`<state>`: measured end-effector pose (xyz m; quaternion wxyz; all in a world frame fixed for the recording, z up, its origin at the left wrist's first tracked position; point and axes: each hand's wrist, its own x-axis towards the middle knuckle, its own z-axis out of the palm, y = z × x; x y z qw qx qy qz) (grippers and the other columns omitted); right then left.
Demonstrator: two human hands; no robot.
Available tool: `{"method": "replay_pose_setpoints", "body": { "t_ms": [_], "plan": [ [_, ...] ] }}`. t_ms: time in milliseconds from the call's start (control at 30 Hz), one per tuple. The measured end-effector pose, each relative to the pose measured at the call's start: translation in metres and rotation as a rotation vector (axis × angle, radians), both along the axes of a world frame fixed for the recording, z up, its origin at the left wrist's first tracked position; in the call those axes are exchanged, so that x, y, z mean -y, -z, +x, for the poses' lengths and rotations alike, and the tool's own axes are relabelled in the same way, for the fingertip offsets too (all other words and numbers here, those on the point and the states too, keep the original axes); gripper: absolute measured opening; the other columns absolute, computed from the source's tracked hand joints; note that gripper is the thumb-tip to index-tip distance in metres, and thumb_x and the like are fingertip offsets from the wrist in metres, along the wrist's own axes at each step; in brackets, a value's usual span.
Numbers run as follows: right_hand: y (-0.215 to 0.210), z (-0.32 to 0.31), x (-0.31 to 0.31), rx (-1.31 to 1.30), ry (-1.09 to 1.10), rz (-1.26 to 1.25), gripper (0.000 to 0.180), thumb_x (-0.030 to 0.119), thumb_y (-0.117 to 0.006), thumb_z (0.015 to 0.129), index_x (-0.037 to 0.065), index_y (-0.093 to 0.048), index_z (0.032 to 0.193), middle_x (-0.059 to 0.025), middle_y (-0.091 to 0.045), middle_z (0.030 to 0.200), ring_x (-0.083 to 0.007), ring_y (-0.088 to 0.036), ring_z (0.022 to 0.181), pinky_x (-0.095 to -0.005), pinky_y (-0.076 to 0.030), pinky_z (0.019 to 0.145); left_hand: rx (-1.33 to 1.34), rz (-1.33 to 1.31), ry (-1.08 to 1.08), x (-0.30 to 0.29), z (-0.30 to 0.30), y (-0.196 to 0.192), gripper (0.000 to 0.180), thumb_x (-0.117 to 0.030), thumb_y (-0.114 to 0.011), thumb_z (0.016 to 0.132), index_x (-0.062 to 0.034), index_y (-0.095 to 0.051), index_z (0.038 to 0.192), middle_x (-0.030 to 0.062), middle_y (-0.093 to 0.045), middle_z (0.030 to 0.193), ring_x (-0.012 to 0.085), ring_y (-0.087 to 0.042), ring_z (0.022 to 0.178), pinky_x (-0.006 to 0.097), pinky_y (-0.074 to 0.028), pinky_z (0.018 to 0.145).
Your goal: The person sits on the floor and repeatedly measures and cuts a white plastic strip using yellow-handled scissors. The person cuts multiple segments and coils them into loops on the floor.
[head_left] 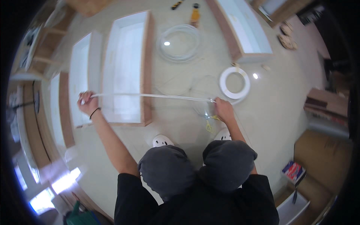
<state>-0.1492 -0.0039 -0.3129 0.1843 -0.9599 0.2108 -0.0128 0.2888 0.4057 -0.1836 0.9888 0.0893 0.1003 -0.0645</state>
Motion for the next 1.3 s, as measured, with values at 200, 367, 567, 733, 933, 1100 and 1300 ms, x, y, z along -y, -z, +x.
{"method": "replay_pose_setpoints", "body": {
  "t_ms": [200,367,567,733,933,1100,1300],
  "plan": [
    [-0.009,0.011,-0.009,0.0,0.078,0.041,0.025,0.03,-0.051,0.095,0.005,-0.05,0.097,-0.015,-0.064,0.077,-0.035,-0.064,0.074,-0.0477,-0.047,0.069,-0.072,0.06,-0.064,-0.044,0.016,0.014,0.015,-0.009,-0.05,0.063,-0.009,-0.047,0.077,-0.006,-0.029,0.052,0.008,-0.028,0.041,0.024,-0.027,0.046],
    [0.003,0.008,-0.005,0.191,0.023,-0.178,0.016,0.025,-0.056,0.09,0.009,-0.056,0.093,-0.0088,-0.059,0.084,-0.0257,-0.059,0.084,-0.0405,-0.044,0.073,-0.093,0.182,-0.04,-0.058,0.007,0.023,0.011,-0.009,-0.048,0.064,-0.0095,-0.045,0.075,-0.0056,-0.028,0.05,0.008,-0.027,0.04,0.025,-0.025,0.045],
    [0.002,0.014,-0.015,0.26,0.132,-0.317,0.012,0.021,-0.06,0.083,0.011,-0.058,0.089,-0.0037,-0.053,0.091,-0.0222,-0.054,0.092,-0.0365,-0.043,0.073,-0.123,0.233,-0.041,-0.058,-0.003,0.01,0.007,-0.007,-0.048,0.066,-0.0092,-0.046,0.073,-0.006,-0.024,0.047,0.0077,-0.025,0.04,0.026,-0.024,0.045],
    [-0.008,0.02,-0.024,0.197,0.36,-0.118,0.018,0.028,-0.059,0.088,0.011,-0.059,0.09,-0.0061,-0.057,0.091,-0.0248,-0.058,0.084,-0.039,-0.048,0.061,-0.101,0.26,-0.045,-0.054,-0.001,-0.001,0.007,-0.006,-0.048,0.067,-0.0094,-0.046,0.072,-0.0061,-0.024,0.047,0.0076,-0.023,0.039,0.024,-0.024,0.045],
    [0.0,0.012,-0.023,0.157,0.491,0.033,0.034,0.043,-0.057,0.091,0.01,-0.061,0.092,-0.0093,-0.061,0.086,-0.0281,-0.064,0.074,-0.0417,-0.048,0.066,-0.028,0.278,0.031,-0.053,-0.005,-0.008,0.008,-0.007,-0.049,0.065,-0.0102,-0.044,0.071,-0.0057,-0.026,0.049,0.0087,-0.026,0.04,0.025,-0.024,0.044],
    [0.001,0.007,-0.008,0.065,0.398,-0.005,0.038,0.044,-0.056,0.091,0.007,-0.06,0.096,-0.009,-0.063,0.083,-0.0269,-0.065,0.079,-0.0427,-0.045,0.075,-0.045,0.339,0.033,-0.051,-0.023,-0.017,0.011,-0.004,-0.05,0.069,-0.0105,-0.042,0.069,-0.0056,-0.023,0.049,0.008,-0.023,0.04,0.024,-0.023,0.045],
    [0.025,0.011,-0.001,0.077,0.39,0.141,0.031,0.035,-0.054,0.095,0.005,-0.059,0.098,-0.0143,-0.063,0.093,-0.036,-0.062,0.086,-0.0485,-0.045,0.078,-0.115,0.487,-0.066,-0.045,-0.04,-0.026,0.014,0.0,-0.053,0.066,-0.006,-0.046,0.077,-0.0049,-0.025,0.052,0.0079,-0.024,0.041,0.023,-0.021,0.043]
  ]
}}
